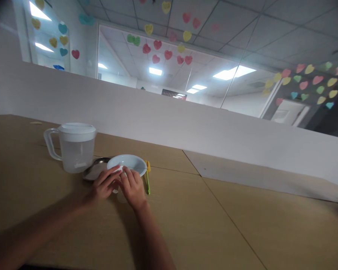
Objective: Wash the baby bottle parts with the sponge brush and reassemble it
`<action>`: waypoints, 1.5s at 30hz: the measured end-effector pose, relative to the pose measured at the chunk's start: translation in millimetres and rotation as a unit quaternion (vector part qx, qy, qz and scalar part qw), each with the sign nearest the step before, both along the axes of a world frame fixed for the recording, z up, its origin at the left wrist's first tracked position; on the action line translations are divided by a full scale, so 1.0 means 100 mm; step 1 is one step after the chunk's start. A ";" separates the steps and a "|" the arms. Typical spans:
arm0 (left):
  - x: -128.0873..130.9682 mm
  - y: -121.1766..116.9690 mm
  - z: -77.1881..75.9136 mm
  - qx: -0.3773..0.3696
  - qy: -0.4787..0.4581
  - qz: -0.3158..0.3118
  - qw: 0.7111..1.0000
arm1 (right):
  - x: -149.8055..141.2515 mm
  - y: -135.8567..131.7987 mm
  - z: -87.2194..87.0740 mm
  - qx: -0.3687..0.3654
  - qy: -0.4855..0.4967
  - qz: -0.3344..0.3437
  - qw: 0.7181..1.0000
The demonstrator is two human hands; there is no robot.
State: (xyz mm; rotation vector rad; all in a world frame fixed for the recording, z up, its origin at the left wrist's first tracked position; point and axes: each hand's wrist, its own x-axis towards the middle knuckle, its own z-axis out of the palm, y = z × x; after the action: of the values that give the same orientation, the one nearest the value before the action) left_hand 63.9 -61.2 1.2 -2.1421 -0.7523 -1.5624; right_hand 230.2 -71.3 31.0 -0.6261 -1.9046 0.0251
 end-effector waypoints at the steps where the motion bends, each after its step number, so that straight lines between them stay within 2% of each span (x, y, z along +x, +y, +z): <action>1: -0.02 -0.01 0.02 0.000 0.013 0.000 1.000 | 0.00 0.00 -0.01 0.014 -0.018 -0.010 1.000; 6: -0.19 -0.04 0.21 0.046 0.106 0.013 0.993 | -0.03 0.03 -0.06 0.063 -0.049 -0.036 0.996; 9: -0.25 -0.02 0.27 0.074 0.123 0.020 0.989 | -0.04 0.04 -0.07 0.075 -0.045 -0.038 0.995; 15: -0.23 -0.01 0.29 0.059 0.132 0.048 0.988 | -0.06 0.04 -0.07 0.107 -0.039 -0.050 0.992; 22: -0.16 -0.09 0.35 0.143 0.118 0.063 0.981 | -0.11 -0.02 0.02 0.216 -0.083 -0.107 0.967; 30: -0.14 -0.13 0.37 0.155 0.128 0.078 0.976 | -0.14 -0.07 0.10 0.268 -0.089 -0.113 0.953; 34: -0.14 -0.12 0.33 0.136 0.124 0.066 0.981 | -0.15 -0.07 0.09 0.257 -0.079 -0.104 0.958; 37: -0.15 -0.06 0.25 0.109 0.105 0.052 0.987 | -0.14 -0.08 0.05 0.239 -0.025 -0.102 0.965; 41: -0.24 0.11 0.15 0.012 -0.006 0.063 0.998 | -0.09 -0.05 0.02 0.197 0.101 -0.150 0.964; 45: -0.32 0.29 0.08 -0.085 -0.076 0.091 0.989 | -0.01 0.07 0.05 0.118 0.188 -0.197 0.955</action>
State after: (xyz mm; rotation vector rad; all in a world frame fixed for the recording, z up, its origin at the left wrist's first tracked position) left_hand 32.4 -32.6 9.3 -2.0177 -1.1356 -1.6266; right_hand 228.8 -64.4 35.8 -0.7654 -1.3665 -0.3147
